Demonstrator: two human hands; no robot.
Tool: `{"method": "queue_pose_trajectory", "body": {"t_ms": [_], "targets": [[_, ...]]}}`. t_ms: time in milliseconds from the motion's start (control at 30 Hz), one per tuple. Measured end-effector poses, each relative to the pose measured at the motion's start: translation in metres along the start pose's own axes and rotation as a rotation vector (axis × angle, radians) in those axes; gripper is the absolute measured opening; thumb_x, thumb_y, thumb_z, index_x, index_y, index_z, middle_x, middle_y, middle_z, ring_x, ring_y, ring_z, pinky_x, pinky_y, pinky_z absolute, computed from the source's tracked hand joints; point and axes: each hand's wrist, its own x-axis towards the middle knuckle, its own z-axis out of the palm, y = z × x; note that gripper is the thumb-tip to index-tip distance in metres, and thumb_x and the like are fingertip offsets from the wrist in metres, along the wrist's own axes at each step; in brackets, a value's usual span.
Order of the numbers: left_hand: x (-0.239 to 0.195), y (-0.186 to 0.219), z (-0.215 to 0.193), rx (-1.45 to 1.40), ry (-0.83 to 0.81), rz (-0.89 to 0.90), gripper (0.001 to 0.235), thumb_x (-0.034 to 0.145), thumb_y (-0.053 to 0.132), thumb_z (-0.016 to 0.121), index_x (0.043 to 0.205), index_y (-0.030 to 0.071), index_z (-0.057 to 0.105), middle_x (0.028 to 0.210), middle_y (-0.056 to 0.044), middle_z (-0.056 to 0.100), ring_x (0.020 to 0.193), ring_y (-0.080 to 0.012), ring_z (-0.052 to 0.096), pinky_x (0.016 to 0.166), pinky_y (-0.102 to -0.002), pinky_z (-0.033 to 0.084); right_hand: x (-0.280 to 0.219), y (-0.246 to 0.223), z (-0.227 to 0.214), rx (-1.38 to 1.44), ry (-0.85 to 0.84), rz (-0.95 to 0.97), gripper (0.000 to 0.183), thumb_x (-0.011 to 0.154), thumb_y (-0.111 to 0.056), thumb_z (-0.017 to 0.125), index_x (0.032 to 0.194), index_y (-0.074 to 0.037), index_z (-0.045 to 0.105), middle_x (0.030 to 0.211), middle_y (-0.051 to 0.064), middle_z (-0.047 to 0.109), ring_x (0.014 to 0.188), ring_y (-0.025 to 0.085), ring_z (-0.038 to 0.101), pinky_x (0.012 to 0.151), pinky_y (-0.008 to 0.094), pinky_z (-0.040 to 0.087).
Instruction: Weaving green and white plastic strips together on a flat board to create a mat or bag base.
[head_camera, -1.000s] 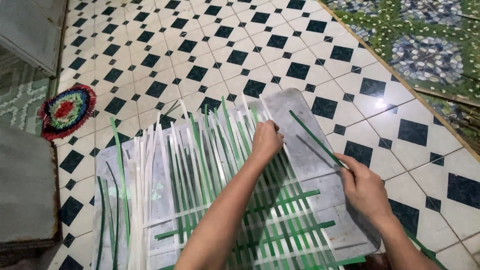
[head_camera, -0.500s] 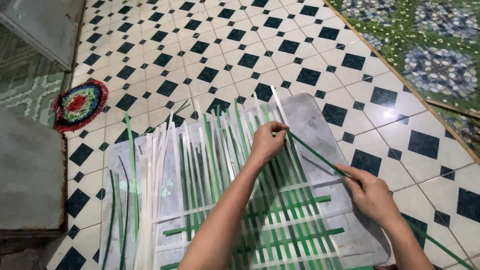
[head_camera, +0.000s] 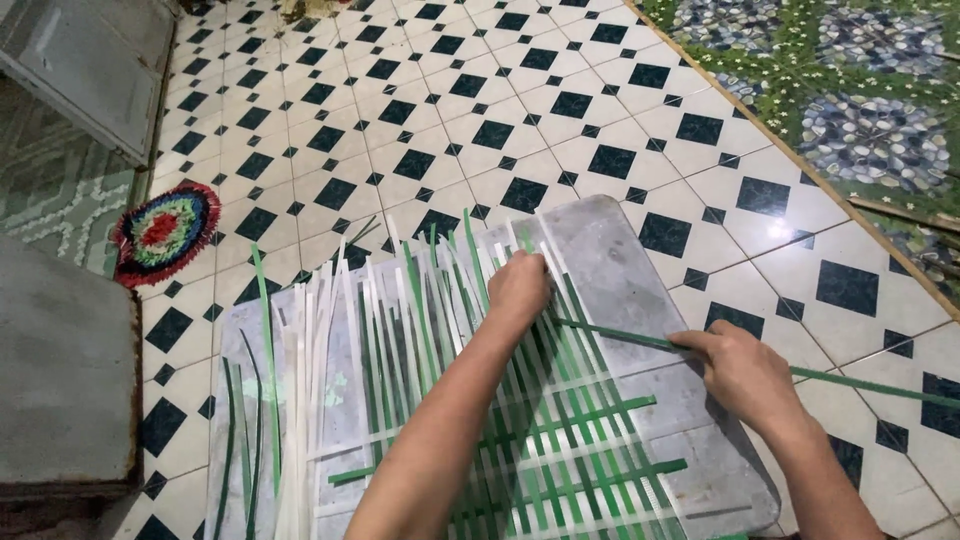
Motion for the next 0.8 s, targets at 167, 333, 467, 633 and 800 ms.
{"method": "queue_pose_trajectory", "body": {"t_ms": [167,333,467,633,800], "targets": [[0.001,0.007,-0.002,-0.011,-0.02,-0.01,0.018,0.091,0.021,0.061,0.102,0.011,0.07,0.109,-0.013,0.057,0.082,-0.0322,0.063,0.071,-0.046,0.054,0.0,0.006,0.017,0.02,-0.004,0.008,0.041,0.099,-0.026,0.039,0.131,-0.044,0.056,0.096,0.0,0.056,0.09,0.021,0.06,0.065,0.038,0.052],[-0.01,0.018,-0.025,-0.134,-0.155,-0.088,0.01,0.085,0.019,0.066,0.091,0.011,0.066,0.105,-0.009,0.059,0.085,-0.0213,0.061,0.07,-0.037,0.054,-0.011,0.0,0.024,0.059,0.033,0.011,0.042,0.098,-0.022,0.041,0.132,-0.042,0.057,0.097,0.001,0.055,0.087,0.023,0.062,0.066,0.038,0.054],[-0.011,0.009,-0.024,-0.425,-0.176,-0.106,0.011,0.079,0.011,0.058,0.072,0.014,0.05,0.07,0.0,0.055,0.063,-0.0133,0.051,0.058,-0.029,0.044,-0.012,0.001,0.033,0.083,0.053,0.033,0.047,0.097,-0.017,0.039,0.133,-0.042,0.055,0.094,0.002,0.053,0.09,0.025,0.062,0.068,0.043,0.055],[-0.014,0.002,-0.03,-0.524,-0.183,-0.095,0.017,0.078,0.024,0.053,0.083,0.009,0.06,0.086,-0.006,0.064,0.077,-0.018,0.058,0.067,-0.034,0.047,-0.012,0.002,0.031,0.128,0.061,0.014,0.046,0.095,-0.019,0.041,0.132,-0.04,0.058,0.096,0.002,0.055,0.09,0.025,0.063,0.072,0.042,0.055],[-0.021,0.001,-0.042,-0.706,-0.318,-0.05,0.007,0.084,0.018,0.057,0.091,0.015,0.058,0.101,-0.007,0.067,0.089,-0.0176,0.062,0.079,-0.033,0.049,-0.02,-0.009,0.012,0.116,-0.013,0.049,0.041,0.099,-0.03,0.039,0.135,-0.042,0.053,0.105,0.001,0.057,0.095,0.025,0.065,0.079,0.041,0.057]]}}
